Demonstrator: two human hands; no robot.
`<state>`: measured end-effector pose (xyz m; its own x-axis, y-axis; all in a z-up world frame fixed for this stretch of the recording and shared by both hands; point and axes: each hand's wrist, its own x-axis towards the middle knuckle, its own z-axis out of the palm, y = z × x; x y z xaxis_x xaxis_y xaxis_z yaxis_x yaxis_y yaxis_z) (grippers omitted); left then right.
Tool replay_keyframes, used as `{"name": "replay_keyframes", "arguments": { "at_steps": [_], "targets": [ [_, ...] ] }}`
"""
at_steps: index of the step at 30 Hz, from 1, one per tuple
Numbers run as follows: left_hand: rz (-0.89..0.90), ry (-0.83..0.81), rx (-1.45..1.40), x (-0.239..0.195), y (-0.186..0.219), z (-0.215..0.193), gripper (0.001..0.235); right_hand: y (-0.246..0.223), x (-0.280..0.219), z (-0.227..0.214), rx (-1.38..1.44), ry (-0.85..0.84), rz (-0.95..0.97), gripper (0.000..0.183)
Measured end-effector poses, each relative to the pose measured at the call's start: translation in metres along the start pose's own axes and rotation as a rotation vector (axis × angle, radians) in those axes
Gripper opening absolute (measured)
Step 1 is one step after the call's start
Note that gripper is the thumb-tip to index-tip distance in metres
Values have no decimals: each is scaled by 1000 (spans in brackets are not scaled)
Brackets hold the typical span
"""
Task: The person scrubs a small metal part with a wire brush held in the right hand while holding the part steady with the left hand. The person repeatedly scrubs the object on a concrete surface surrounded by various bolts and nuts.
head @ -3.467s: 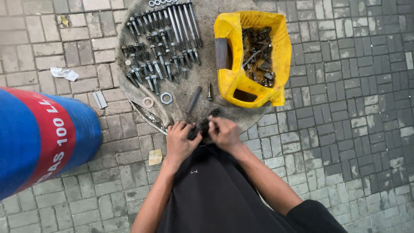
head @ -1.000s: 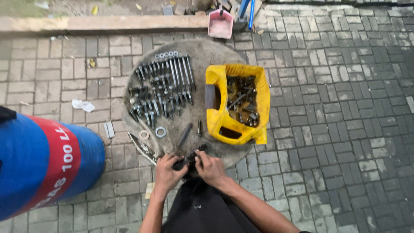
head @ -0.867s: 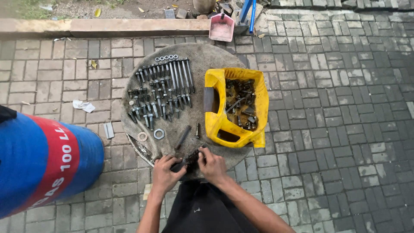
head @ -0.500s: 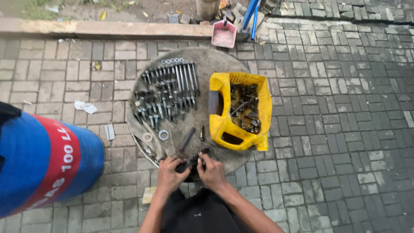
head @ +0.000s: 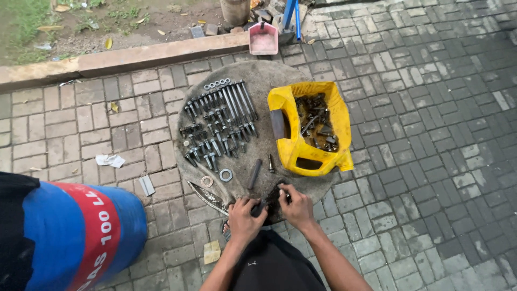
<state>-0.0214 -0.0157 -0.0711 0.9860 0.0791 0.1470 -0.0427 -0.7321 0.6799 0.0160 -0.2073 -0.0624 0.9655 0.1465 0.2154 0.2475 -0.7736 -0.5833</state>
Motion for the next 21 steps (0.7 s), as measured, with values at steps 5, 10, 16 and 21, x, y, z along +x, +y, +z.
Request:
{"name": "replay_keyframes", "arguments": {
  "at_steps": [5,10,16,21],
  "targets": [
    [-33,-20,-35,2,1,-2,27,-25,-6,3,59,24,20,15],
    [-28,19,-91,1,-3,3,24,3,7,-1,45,-1,-55,12],
    [-55,50,-71,7,8,-5,22,-16,1,3,200,-46,-131,14],
    [-43,32,-89,-1,-5,6,26,17,27,-1,49,67,-60,14]
  ]
}}
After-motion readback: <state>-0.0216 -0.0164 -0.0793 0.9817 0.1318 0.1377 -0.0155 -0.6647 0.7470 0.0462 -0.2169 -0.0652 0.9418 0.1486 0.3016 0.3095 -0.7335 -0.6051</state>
